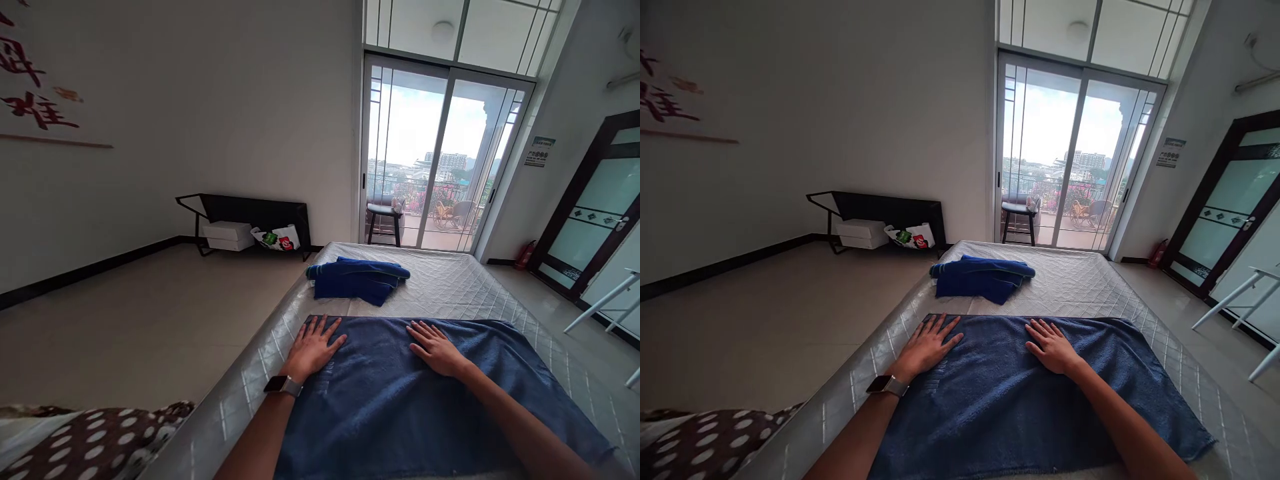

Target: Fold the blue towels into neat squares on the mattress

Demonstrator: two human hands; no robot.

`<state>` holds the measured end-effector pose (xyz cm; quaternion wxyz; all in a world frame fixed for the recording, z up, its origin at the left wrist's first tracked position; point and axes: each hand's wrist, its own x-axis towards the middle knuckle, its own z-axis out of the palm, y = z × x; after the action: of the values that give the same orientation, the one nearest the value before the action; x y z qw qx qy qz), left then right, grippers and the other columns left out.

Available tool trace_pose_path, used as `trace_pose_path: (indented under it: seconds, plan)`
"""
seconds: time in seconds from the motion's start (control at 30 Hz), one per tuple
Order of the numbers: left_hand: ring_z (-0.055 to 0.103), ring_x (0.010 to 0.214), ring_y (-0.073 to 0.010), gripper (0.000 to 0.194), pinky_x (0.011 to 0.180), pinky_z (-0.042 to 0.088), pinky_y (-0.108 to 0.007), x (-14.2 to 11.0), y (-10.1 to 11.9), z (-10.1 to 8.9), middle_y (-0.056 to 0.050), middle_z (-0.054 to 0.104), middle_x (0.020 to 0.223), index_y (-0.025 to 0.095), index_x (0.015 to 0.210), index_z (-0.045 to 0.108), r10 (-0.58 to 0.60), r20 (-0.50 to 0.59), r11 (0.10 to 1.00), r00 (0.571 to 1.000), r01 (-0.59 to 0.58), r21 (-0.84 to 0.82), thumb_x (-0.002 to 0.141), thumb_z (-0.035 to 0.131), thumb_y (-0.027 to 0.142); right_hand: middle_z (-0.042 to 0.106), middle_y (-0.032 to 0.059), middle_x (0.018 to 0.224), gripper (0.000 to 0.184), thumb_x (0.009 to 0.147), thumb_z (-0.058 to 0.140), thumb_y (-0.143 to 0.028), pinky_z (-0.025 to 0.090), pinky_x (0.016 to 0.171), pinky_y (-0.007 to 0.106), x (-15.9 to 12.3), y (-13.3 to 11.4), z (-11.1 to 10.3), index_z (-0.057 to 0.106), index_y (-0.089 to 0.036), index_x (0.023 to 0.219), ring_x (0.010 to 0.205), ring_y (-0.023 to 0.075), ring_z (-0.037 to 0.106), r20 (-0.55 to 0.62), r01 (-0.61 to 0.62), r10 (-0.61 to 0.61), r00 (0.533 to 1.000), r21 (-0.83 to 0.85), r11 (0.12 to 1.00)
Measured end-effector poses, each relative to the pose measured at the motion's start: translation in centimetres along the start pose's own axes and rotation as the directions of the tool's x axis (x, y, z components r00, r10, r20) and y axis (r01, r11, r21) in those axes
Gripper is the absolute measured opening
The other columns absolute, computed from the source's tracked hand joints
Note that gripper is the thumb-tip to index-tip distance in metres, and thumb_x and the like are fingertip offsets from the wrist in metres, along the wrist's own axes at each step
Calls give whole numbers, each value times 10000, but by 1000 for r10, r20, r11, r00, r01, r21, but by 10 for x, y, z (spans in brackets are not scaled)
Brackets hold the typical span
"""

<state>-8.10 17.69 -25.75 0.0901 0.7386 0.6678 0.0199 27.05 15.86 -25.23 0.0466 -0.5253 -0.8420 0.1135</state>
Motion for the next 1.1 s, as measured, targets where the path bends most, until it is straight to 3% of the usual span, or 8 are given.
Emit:
trace_pose_path:
  seconds: [0.17,0.43,0.57,0.67,0.87,1.0,1.1]
  plan:
    - [149,1530,-327,720,1216,126,-540,5,-6,8,-58,206,1661,328,1563,283,25,-42,1000,999,-25,-12,948,252,701,313,-14,1617,568,1039,192,-510,206,1228,479,-24,46,-4,318,-321,1559,1506,220,216,-69,-148,143,987,-67,987]
    - [136,1534,-319,725,1214,124,-534,3,-5,6,-66,198,1663,320,1565,278,24,-29,1000,999,-24,-1,949,243,700,364,44,1590,591,1023,182,-388,236,1233,410,-59,120,-17,384,-178,1538,1487,204,263,-97,-255,242,965,-151,955]
    - [153,1532,-319,730,1209,139,-536,4,-6,8,-44,227,1660,334,1563,281,24,-49,1000,998,-24,4,944,207,714,352,53,1594,587,1016,208,-391,289,1205,456,-77,161,-19,369,-196,1545,1478,229,288,-157,-417,393,906,-177,891]
    - [170,1528,-318,729,1209,143,-534,6,-8,10,-43,241,1658,334,1562,286,34,-51,999,998,-34,12,942,223,712,365,72,1586,582,1015,194,-352,296,1198,471,-88,186,-18,370,-185,1545,1472,234,299,-176,-467,440,880,-164,869]
    - [174,1526,-323,701,1214,134,-547,4,-5,8,-51,252,1651,330,1558,301,26,-64,1000,998,-26,4,954,256,681,398,98,1568,613,1000,131,-290,334,1188,420,-96,201,-16,386,-117,1531,1446,208,361,-227,-439,415,881,-66,896]
    - [172,1526,-318,688,1223,123,-535,0,0,2,-59,243,1651,314,1561,298,17,-49,1000,999,-17,16,964,273,655,449,118,1535,571,981,259,-302,358,1170,483,-99,200,-13,465,-135,1487,1440,249,379,-264,-360,309,914,-172,917]
    - [164,1528,-313,688,1227,120,-519,0,2,1,-70,226,1654,300,1565,290,9,-37,1000,999,-8,26,969,278,644,424,130,1549,568,981,281,-294,346,1173,478,-99,199,-10,447,-120,1496,1451,253,356,-230,-372,321,919,-232,899]
